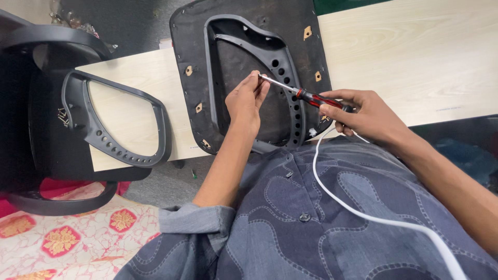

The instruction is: The person uses a screwdriver to fasten screws into a black plastic chair frame resting on a table. They align the frame, insert screws into pre-drilled holes, and tighten them one by one.

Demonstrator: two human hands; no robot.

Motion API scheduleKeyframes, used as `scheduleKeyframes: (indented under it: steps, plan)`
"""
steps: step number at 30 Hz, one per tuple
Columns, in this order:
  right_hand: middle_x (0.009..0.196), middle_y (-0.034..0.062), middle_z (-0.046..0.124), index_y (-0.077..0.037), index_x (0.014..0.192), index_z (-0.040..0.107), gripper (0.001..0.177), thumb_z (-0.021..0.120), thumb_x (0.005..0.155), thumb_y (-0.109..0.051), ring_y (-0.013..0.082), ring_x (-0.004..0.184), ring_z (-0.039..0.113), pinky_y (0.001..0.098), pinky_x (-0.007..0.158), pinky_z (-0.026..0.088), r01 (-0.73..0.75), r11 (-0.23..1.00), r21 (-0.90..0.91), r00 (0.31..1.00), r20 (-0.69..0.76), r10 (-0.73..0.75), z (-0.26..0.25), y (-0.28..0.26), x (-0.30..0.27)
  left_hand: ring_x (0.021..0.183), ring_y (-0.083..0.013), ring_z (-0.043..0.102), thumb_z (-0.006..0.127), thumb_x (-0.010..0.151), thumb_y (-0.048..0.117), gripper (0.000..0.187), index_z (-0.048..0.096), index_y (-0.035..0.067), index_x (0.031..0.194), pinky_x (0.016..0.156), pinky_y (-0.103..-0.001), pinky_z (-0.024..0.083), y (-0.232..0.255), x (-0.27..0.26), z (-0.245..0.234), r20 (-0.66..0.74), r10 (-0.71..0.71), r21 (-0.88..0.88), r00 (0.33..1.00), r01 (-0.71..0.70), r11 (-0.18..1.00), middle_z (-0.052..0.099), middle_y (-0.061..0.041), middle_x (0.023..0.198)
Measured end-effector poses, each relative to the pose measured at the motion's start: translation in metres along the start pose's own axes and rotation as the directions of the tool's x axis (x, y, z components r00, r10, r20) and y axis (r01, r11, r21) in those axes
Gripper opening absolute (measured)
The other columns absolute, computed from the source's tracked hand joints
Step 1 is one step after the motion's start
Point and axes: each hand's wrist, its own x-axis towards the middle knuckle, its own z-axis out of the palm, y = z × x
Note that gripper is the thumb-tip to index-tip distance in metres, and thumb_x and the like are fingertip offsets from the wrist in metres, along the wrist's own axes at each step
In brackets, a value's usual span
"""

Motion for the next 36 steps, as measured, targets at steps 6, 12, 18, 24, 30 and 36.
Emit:
scheduleKeyframes:
  steps: [6, 12, 18, 24, 30, 36]
  plan:
    - [0.086, 0.0069, 0.072, -0.005, 0.13, 0.07, 0.043, 0.067, 0.094, -0.028, 0.0095, 0.059, 0.059, 0.0237, 0.048, 0.046, -0.01, 0.988, 0.155, 1.0, 0.005, 0.009, -0.001, 0.008, -0.006, 0.092, -0.0197, 0.073, 0.061, 0.099, 0.003, 0.025, 0.068, -0.014, 0.115, 0.087, -0.027, 0.064, -0.013, -0.002, 0.0, 0.054, -0.023, -0.029, 0.998, 0.024, 0.999, 0.072, -0.015, 0.102]
    - [0.089, 0.0025, 0.075, 0.0, 0.131, 0.068, 0.044, 0.066, 0.094, -0.024, 0.0067, 0.062, 0.058, 0.0214, 0.052, 0.048, 0.034, 0.948, 0.316, 0.999, 0.026, -0.044, -0.004, 0.022, -0.004, 0.108, -0.026, 0.073, 0.046, 0.1, -0.001, 0.037, 0.058, -0.015, 0.131, 0.095, -0.031, 0.06, -0.026, 0.001, -0.008, 0.103, -0.119, 0.026, 0.988, 0.117, 0.993, 0.071, -0.022, 0.119]
    - [0.074, 0.0071, 0.07, -0.01, 0.13, 0.075, 0.043, 0.071, 0.093, -0.033, 0.0084, 0.064, 0.062, 0.0248, 0.055, 0.047, -0.007, 1.0, 0.018, 0.999, -0.038, 0.008, -0.011, 0.036, -0.008, 0.106, -0.0273, 0.075, 0.058, 0.089, 0.007, 0.04, 0.068, -0.003, 0.127, 0.087, -0.035, 0.059, -0.056, 0.007, -0.043, 0.058, -0.118, 0.651, 0.991, 0.051, 0.757, 0.077, -0.017, 0.115]
    - [0.072, 0.0084, 0.076, -0.016, 0.127, 0.076, 0.045, 0.075, 0.088, -0.039, 0.0107, 0.066, 0.073, 0.0285, 0.062, 0.053, 0.077, 0.95, -0.304, 0.994, -0.045, -0.095, -0.017, 0.045, -0.004, 0.115, -0.029, 0.071, 0.073, 0.082, 0.025, 0.047, 0.073, 0.006, 0.125, 0.103, -0.038, 0.053, -0.09, 0.011, -0.081, 0.223, -0.178, 0.975, 0.958, -0.223, 0.019, 0.076, -0.013, 0.117]
    - [0.073, 0.0128, 0.075, -0.014, 0.125, 0.077, 0.047, 0.078, 0.087, -0.042, 0.0195, 0.06, 0.07, 0.0346, 0.058, 0.052, 0.142, 0.87, -0.472, 0.981, -0.048, -0.186, -0.016, 0.043, -0.005, 0.126, -0.0295, 0.062, 0.081, 0.077, 0.028, 0.076, 0.051, 0.007, 0.144, 0.109, -0.041, 0.048, -0.123, 0.017, -0.099, 0.28, -0.394, 0.955, 0.875, -0.295, 0.025, 0.066, -0.014, 0.133]
    - [0.073, 0.0113, 0.073, -0.016, 0.121, 0.079, 0.043, 0.079, 0.085, -0.04, 0.0227, 0.055, 0.064, 0.0369, 0.054, 0.05, 0.209, 0.816, -0.539, 0.969, 0.001, -0.247, -0.014, 0.028, -0.006, 0.135, -0.0326, 0.056, 0.078, 0.077, 0.023, 0.071, 0.057, 0.016, 0.144, 0.124, -0.052, 0.024, -0.123, 0.01, -0.106, 0.31, -0.473, 0.855, 0.825, -0.459, -0.24, 0.065, -0.011, 0.137]
